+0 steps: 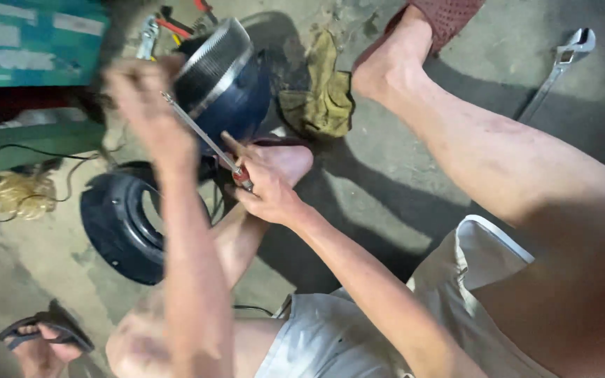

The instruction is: Disassembling and repairing a motor assembly using a screwdriver while sitting on the floor.

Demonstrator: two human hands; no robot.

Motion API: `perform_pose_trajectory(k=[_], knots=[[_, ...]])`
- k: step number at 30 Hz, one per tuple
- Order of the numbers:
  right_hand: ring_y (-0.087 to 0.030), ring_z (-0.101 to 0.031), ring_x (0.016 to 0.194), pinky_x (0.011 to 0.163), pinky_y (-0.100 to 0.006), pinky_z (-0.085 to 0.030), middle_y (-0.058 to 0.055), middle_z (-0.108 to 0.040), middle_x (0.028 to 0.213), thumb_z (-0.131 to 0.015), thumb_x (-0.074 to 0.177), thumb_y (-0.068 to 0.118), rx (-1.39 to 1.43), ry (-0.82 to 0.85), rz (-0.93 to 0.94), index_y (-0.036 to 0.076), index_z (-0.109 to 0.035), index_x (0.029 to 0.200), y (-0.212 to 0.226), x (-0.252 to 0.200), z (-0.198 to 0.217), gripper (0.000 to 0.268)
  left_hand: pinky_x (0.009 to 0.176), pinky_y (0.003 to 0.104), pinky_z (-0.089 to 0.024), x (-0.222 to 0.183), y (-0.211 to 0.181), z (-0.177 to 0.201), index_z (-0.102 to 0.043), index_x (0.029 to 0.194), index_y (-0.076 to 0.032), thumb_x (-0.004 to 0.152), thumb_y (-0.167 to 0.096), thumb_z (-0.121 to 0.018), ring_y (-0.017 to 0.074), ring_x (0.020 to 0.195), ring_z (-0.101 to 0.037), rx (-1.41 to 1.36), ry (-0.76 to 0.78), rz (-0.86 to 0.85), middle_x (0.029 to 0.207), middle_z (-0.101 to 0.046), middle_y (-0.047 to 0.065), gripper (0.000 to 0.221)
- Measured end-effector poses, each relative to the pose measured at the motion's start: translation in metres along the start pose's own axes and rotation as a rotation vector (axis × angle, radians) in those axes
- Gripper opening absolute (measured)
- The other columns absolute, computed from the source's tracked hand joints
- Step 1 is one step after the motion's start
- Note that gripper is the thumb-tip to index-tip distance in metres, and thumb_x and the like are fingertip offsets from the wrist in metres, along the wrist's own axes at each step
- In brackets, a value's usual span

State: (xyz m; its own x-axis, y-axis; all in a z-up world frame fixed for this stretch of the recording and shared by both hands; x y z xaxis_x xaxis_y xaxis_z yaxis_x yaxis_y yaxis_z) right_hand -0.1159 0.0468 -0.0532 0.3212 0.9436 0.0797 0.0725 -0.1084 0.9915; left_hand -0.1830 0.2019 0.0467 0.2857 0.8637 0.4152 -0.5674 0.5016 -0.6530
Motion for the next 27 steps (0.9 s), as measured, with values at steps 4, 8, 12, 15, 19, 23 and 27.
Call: perform_pose_trajectory(k=[4, 8, 12, 15, 19, 23, 27], knots=[[-0.022, -0.065, 0.079, 0.074, -0.037, -0.052, -0.003, -0.061, 0.079, -0.081, 0.087, 0.022, 0.093, -0.050, -0.159, 0.013, -0.056, 0.091, -0.016, -0.015, 0.002, 0.026, 0.092, 0.035, -0.051, -0.022, 0.031, -0.015, -0.057, 0.105, -0.012, 0.111, -0.033, -0.044, 0.0213, 0.087, -0.072, -0.041, -0.235, 0.155, 0.093, -0.074, 0.009, 0.025], [-0.018, -0.060, 0.071, 0.065, -0.036, -0.050, -0.007, -0.062, 0.073, -0.076, 0.093, 0.018, -0.003, -0.256, -0.283, 0.010, -0.058, 0.092, -0.038, -0.038, 0.044, 0.020, 0.074, 0.030, -0.058, -0.049, 0.081, 0.019, -0.052, 0.107, -0.010, 0.111, -0.021, -0.049, 0.0181, 0.072, -0.068, -0.215, -0.329, 0.151, 0.086, -0.070, 0.012, 0.012], [-0.021, -0.059, 0.070, 0.064, -0.036, -0.049, -0.009, -0.064, 0.074, -0.078, 0.090, 0.016, -0.188, -0.288, -0.342, 0.009, -0.066, 0.098, -0.024, -0.051, 0.065, 0.016, 0.083, 0.032, -0.061, -0.063, 0.094, 0.053, -0.056, 0.104, -0.014, 0.110, -0.028, -0.049, 0.0171, 0.084, -0.072, -0.331, -0.376, 0.320, 0.095, -0.074, 0.010, 0.016], [-0.020, -0.062, 0.071, 0.065, -0.035, -0.050, -0.012, -0.066, 0.077, -0.080, 0.088, 0.016, -0.334, -0.255, -0.305, 0.007, -0.070, 0.103, -0.001, -0.056, 0.066, 0.020, 0.087, 0.036, -0.060, -0.068, 0.095, 0.074, -0.057, 0.101, -0.010, 0.107, -0.020, -0.054, 0.0207, 0.087, -0.074, -0.511, -0.396, 0.266, 0.094, -0.072, 0.013, 0.012], [-0.025, -0.060, 0.067, 0.062, -0.036, -0.050, -0.015, -0.068, 0.091, -0.071, 0.086, 0.007, -0.605, -0.136, -0.110, -0.004, -0.067, 0.123, 0.040, -0.061, 0.073, 0.039, 0.097, 0.034, -0.053, -0.063, 0.101, 0.076, -0.054, 0.109, -0.002, 0.107, -0.019, -0.053, 0.0225, 0.102, -0.069, -0.698, -0.245, 0.194, 0.111, -0.070, 0.014, 0.017], [-0.025, -0.058, 0.066, 0.062, -0.036, -0.049, -0.014, -0.067, 0.091, -0.072, 0.085, 0.009, -0.757, -0.101, -0.131, -0.003, -0.067, 0.126, 0.074, -0.085, 0.092, 0.042, 0.102, 0.032, -0.048, -0.065, 0.091, 0.073, -0.055, 0.113, -0.002, 0.108, -0.020, -0.052, 0.0180, 0.108, -0.064, -0.625, -0.252, 0.158, 0.116, -0.068, 0.011, 0.019], [-0.022, -0.073, 0.097, 0.084, -0.032, -0.057, -0.017, -0.073, 0.117, -0.073, 0.081, 0.002, -0.613, -0.109, -0.269, -0.005, -0.058, 0.129, 0.097, -0.107, 0.106, 0.050, 0.101, 0.036, -0.056, -0.088, 0.097, 0.079, -0.061, 0.117, 0.000, 0.106, -0.018, -0.056, 0.0221, 0.107, -0.069, -0.645, -0.480, 0.186, 0.116, -0.071, 0.013, 0.022]])
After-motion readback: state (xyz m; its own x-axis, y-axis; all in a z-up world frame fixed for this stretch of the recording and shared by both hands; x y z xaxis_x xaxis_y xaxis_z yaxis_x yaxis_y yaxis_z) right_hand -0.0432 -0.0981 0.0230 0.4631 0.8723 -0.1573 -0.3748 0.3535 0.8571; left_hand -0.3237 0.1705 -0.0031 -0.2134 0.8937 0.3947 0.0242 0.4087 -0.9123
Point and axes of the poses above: each hand's wrist, its own x-axis towards the middle knuckle, its own z-axis out of the back of the hand, y = z × x, the point moved 3 cm from there along x, towards the middle knuckle
